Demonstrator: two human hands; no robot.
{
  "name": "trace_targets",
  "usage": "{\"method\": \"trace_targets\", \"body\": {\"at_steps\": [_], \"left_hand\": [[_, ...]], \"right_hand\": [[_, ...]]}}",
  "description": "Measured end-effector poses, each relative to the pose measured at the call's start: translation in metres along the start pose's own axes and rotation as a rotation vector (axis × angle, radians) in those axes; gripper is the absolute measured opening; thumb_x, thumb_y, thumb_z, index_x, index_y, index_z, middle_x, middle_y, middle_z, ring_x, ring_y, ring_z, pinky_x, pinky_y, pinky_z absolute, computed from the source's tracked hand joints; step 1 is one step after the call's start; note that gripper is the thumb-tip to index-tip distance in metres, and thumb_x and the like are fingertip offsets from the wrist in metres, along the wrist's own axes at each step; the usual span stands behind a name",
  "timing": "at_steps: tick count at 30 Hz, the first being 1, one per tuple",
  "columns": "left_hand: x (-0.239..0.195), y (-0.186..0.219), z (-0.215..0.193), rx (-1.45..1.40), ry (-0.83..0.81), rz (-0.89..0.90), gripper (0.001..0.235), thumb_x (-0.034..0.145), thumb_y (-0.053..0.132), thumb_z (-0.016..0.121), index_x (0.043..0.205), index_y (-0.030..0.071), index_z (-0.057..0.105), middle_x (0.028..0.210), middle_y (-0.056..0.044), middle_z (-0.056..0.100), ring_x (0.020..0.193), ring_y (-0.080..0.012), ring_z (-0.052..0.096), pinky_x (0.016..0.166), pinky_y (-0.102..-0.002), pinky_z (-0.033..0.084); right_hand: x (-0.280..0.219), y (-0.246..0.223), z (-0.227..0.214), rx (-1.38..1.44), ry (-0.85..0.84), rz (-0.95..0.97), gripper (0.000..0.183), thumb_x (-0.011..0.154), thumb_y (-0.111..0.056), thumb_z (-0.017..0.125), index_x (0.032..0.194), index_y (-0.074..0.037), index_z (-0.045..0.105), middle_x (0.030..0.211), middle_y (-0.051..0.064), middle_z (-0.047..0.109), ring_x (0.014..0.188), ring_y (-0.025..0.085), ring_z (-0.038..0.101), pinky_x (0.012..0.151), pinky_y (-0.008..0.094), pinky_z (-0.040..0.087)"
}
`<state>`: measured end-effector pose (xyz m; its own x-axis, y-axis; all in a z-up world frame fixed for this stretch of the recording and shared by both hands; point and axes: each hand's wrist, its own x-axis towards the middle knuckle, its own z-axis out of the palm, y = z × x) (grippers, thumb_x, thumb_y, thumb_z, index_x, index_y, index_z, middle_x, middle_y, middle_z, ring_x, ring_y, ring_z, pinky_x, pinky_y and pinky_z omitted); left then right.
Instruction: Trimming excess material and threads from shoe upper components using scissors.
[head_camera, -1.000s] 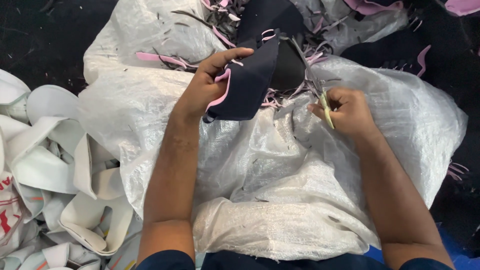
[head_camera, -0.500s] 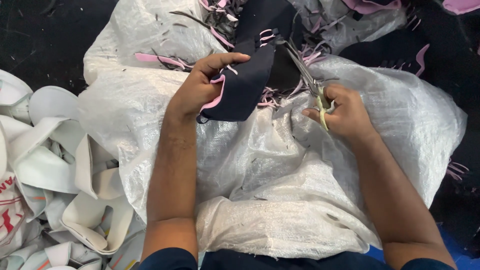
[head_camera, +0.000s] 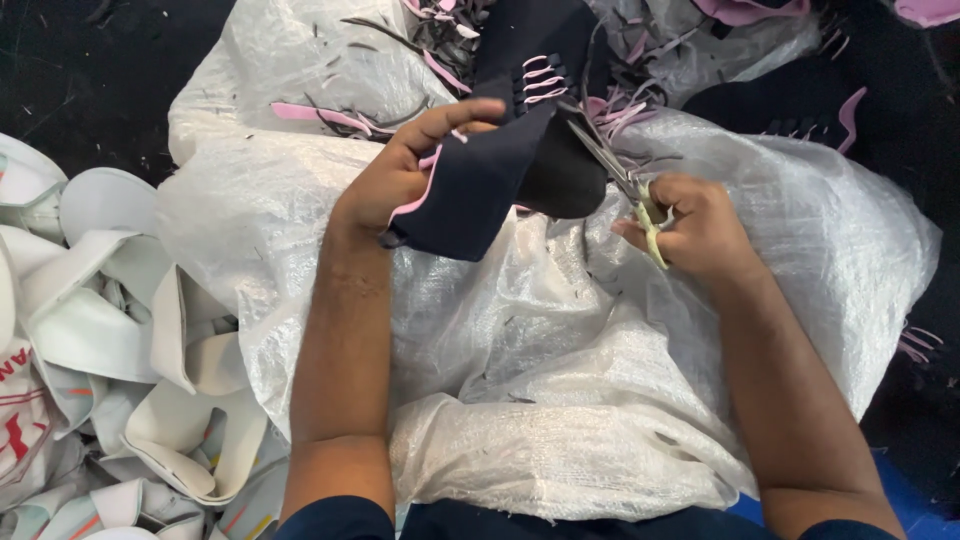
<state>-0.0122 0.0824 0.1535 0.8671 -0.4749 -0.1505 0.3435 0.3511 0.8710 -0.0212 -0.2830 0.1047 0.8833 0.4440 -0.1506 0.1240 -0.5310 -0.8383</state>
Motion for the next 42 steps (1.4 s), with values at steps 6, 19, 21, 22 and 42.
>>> {"method": "trace_targets", "body": {"at_steps": [6,19,21,22,42], "left_hand": [[0.022,-0.022,-0.002,0.636,0.223,0.275,0.058,0.097,-0.003,0.075,0.148,0.01,0.051,0.142,-0.009,0.062,0.119,-0.0148,0.068,0.091,-0.026,0.062],[0.013,-0.013,-0.007,0.282,0.01,0.171,0.03,0.105,0.008,0.069,0.135,0.001,0.066,0.132,-0.007,0.069,0.115,-0.0126,0.068,0.101,-0.027,0.055],[0.011,-0.011,-0.007,0.284,0.002,0.14,0.031,0.105,0.009,0.069,0.136,0.001,0.066,0.132,-0.007,0.069,0.116,-0.0127,0.068,0.103,-0.027,0.055],[0.011,-0.008,-0.004,0.286,0.0,0.144,0.031,0.105,0.009,0.069,0.136,0.001,0.066,0.132,-0.007,0.069,0.116,-0.0127,0.068,0.103,-0.027,0.055],[0.011,-0.009,-0.009,0.213,0.162,-0.016,0.036,0.099,0.009,0.071,0.133,-0.002,0.068,0.118,-0.007,0.071,0.104,-0.0134,0.068,0.091,-0.026,0.056]], "right_hand": [[0.0,-0.005,0.0,0.11,-0.027,0.12,0.031,0.076,-0.021,0.09,0.075,-0.003,0.066,0.073,0.004,0.06,0.065,0.013,0.052,0.056,0.033,0.042],[0.003,-0.021,-0.004,-0.082,-0.013,0.041,0.047,0.071,-0.036,0.091,0.084,0.001,0.065,0.086,0.011,0.062,0.078,0.022,0.06,0.069,0.037,0.049],[0.002,-0.019,-0.004,-0.053,-0.039,0.014,0.047,0.069,-0.034,0.093,0.082,0.0,0.063,0.082,0.011,0.06,0.076,0.021,0.059,0.067,0.037,0.047],[0.002,-0.013,-0.003,-0.055,-0.035,0.011,0.047,0.069,-0.034,0.093,0.082,0.0,0.063,0.082,0.011,0.06,0.076,0.021,0.059,0.067,0.037,0.047],[0.0,-0.005,0.007,0.353,-0.071,0.109,0.042,0.071,-0.033,0.088,0.091,-0.007,0.062,0.085,-0.003,0.058,0.078,0.008,0.054,0.065,0.028,0.046]]}}
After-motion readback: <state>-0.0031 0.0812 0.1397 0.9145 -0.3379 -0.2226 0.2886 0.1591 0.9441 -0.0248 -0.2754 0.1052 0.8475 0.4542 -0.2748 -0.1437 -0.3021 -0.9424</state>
